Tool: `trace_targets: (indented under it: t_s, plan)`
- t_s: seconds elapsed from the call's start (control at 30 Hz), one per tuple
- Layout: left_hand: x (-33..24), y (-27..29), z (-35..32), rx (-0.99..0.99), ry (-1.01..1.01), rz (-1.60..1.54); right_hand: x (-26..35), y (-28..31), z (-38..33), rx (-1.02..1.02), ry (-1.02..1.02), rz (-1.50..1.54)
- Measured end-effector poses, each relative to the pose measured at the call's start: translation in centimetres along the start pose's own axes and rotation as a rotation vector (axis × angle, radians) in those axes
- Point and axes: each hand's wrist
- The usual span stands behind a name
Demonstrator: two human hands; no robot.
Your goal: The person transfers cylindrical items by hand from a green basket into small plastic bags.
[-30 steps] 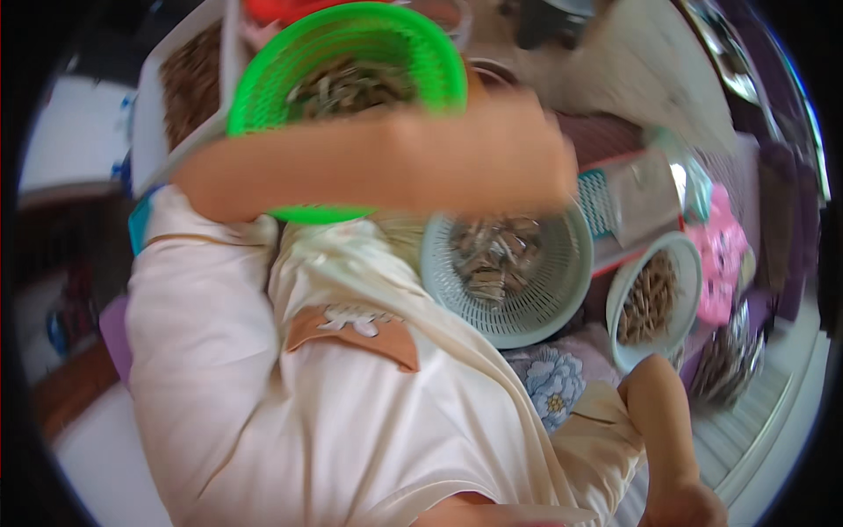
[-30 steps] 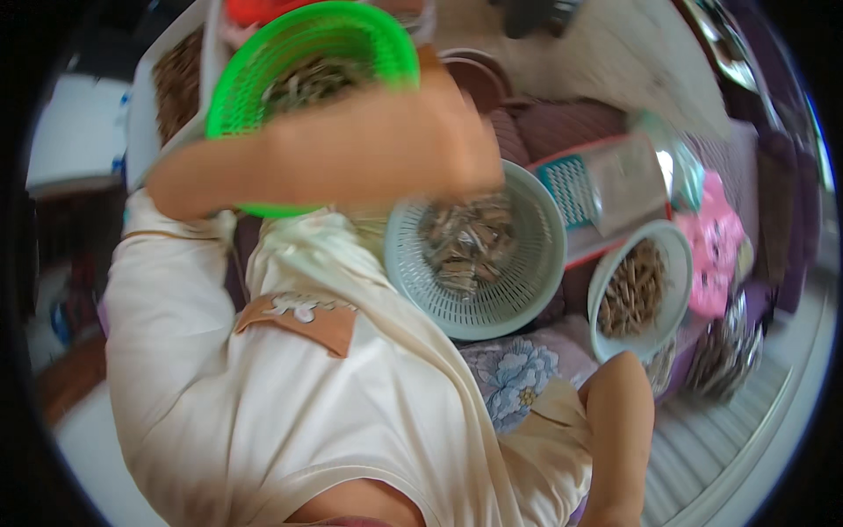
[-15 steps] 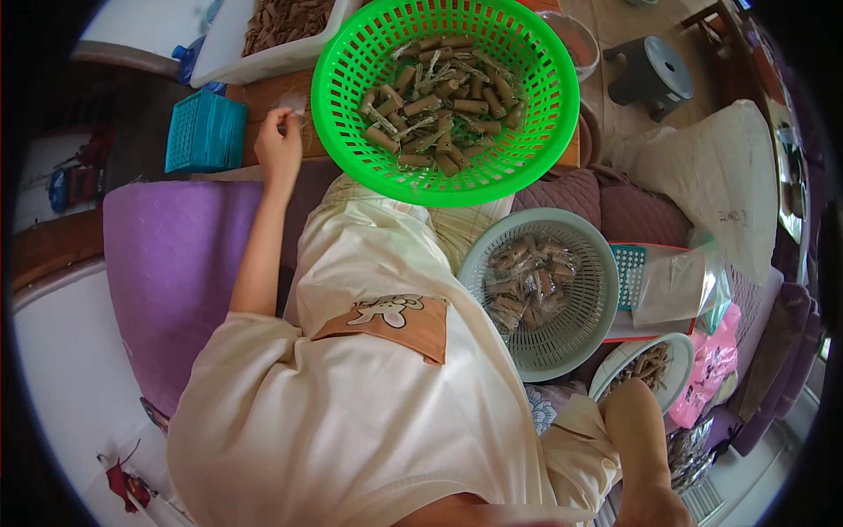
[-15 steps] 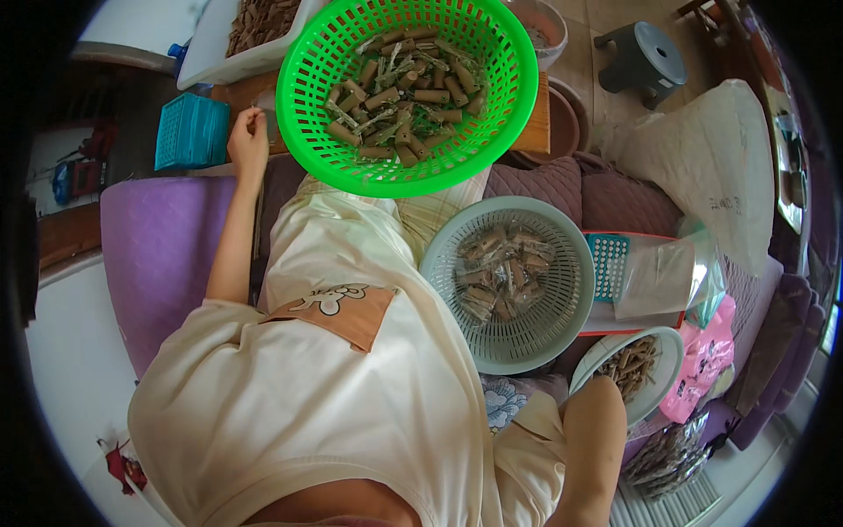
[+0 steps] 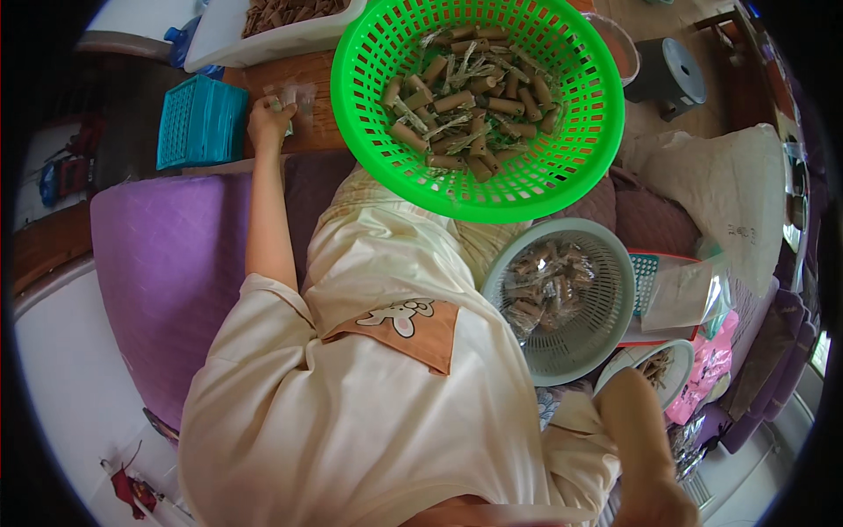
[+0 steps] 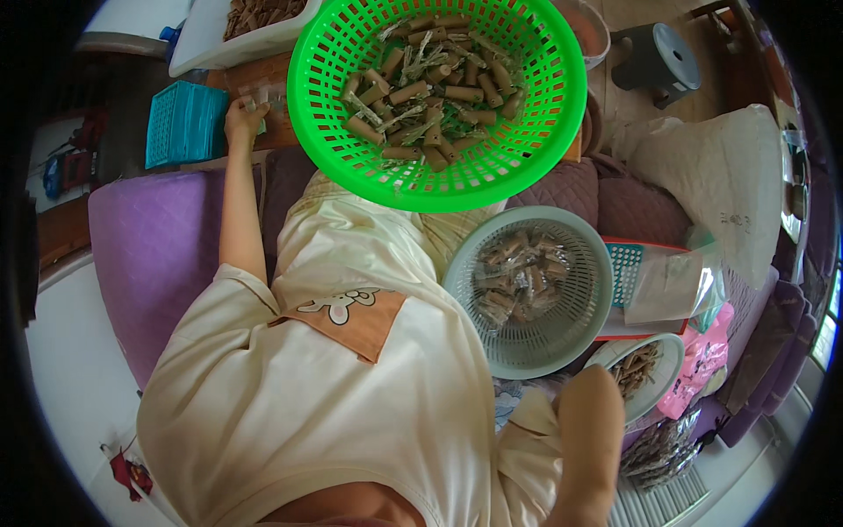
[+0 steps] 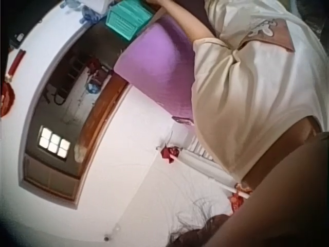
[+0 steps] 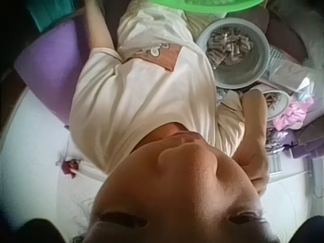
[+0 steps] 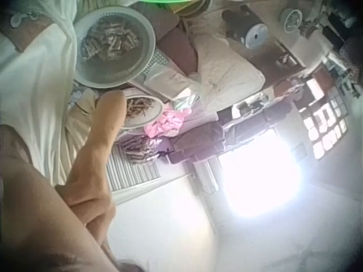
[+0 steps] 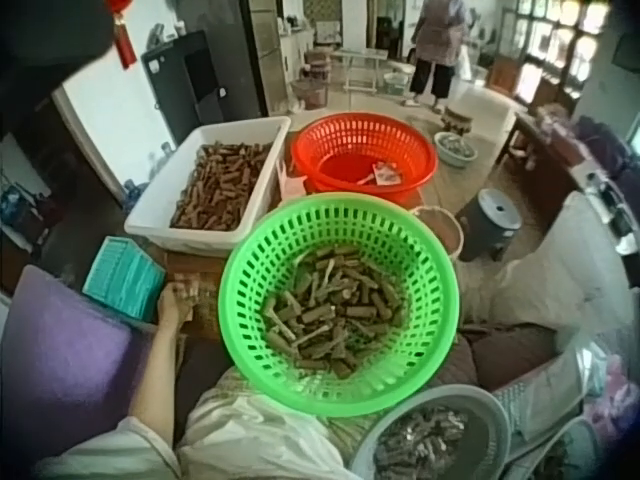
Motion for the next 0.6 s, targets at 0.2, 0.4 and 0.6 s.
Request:
trace_targets:
  t_s: [0.2, 0.4, 0.6]
  plan:
    - [-2.9, 1.9, -3.2, -0.070, -0.079, 0.118, -3.6, -1.0, 0.6, 0.064, -0.029, 0.106]
    - [-2.9, 2.3, -4.5, -0.123, -0.165, 0.011, -7.5, -1.7, -1.6, 0.138, 0.022, -0.173]
    - [-2.7, 3.8, -4.7, -0.253, -0.391, 0.062, -16.6, 2.2, -7.3, 0.120, -0.919, -1.023]
Point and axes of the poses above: each hand's wrist, its own z-axis towards the middle knuckle, its own y-axis out of the back of the hand, x = y × z, and after that the axes turned 10 degrees about x, right-handed
